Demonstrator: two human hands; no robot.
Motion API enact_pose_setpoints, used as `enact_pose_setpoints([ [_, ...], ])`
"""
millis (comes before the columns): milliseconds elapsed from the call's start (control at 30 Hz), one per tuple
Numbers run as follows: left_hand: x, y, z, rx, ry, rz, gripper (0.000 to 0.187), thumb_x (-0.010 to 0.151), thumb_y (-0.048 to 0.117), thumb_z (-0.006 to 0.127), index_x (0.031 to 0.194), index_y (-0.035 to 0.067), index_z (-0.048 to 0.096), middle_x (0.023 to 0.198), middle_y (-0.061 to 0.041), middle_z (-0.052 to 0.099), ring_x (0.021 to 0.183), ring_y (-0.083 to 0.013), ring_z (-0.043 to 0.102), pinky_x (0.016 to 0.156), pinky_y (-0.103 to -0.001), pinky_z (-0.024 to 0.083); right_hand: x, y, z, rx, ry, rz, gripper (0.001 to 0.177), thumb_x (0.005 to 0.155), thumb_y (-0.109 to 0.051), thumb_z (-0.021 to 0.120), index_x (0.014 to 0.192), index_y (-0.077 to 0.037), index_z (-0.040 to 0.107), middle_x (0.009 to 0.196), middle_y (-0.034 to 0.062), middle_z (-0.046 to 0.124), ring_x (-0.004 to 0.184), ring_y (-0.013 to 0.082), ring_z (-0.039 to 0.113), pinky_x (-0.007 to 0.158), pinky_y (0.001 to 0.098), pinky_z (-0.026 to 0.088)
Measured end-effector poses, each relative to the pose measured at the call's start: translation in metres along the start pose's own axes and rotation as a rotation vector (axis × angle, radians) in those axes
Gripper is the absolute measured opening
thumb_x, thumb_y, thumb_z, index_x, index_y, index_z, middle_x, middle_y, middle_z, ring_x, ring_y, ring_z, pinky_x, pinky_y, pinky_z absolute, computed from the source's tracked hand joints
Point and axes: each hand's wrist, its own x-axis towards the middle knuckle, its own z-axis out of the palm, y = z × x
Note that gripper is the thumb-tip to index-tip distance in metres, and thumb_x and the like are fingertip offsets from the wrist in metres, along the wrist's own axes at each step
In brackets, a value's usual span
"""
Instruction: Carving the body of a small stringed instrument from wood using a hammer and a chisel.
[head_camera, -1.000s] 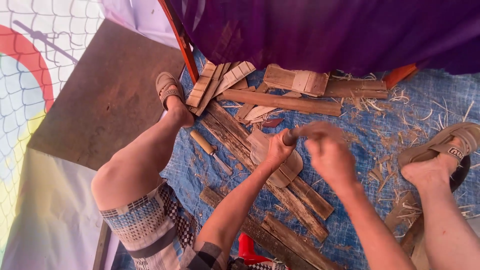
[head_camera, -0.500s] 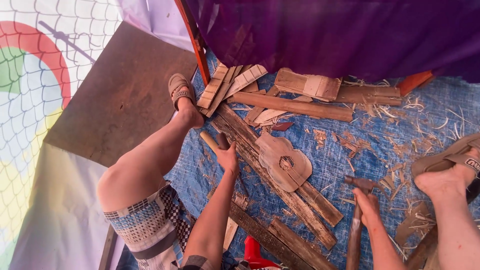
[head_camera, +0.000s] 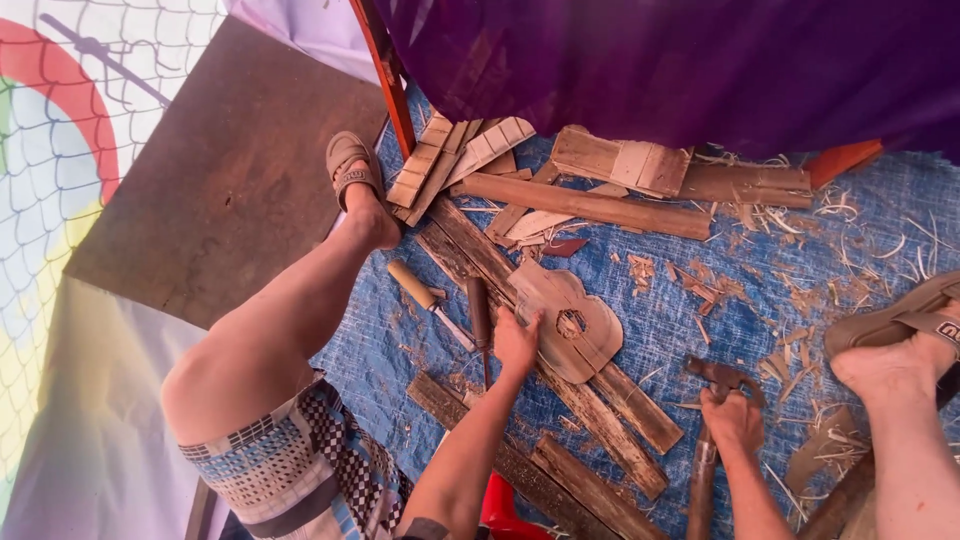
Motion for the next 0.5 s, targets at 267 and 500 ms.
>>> enact_pose_setpoints([
  [267,0.000,0.027,0.006,-0.770,-0.133,-0.422,0.027,0.083,0.016,0.081,0.107,0.005,0.073,0.090,-0.013,0.074,0.078,-0.0245,0.070,0.069,-0.039,0.058,-0.003,-0.033,-0.065,0.316,0.294,-0.047,0.025,0.102,-0.037,0.063,0.111,-0.019,0.078,0.095,0.0142,0.076,0.071,0.0322,0.072,0.063,0.0432,0.054],
  [500,-0.002,0.017,-0.013,-1.317,-0.417,-0.358,0.028,0.086,0.014,0.085,0.111,0.013,0.074,0.096,-0.015,0.078,0.086,-0.0302,0.077,0.069,-0.042,0.064,-0.108,-0.135,-0.127,1.332,-0.584,0.066,0.083,0.096,-0.047,0.064,0.159,-0.006,0.028,0.159,0.0251,0.034,0.149,0.0439,0.031,0.120,0.0581,0.033],
])
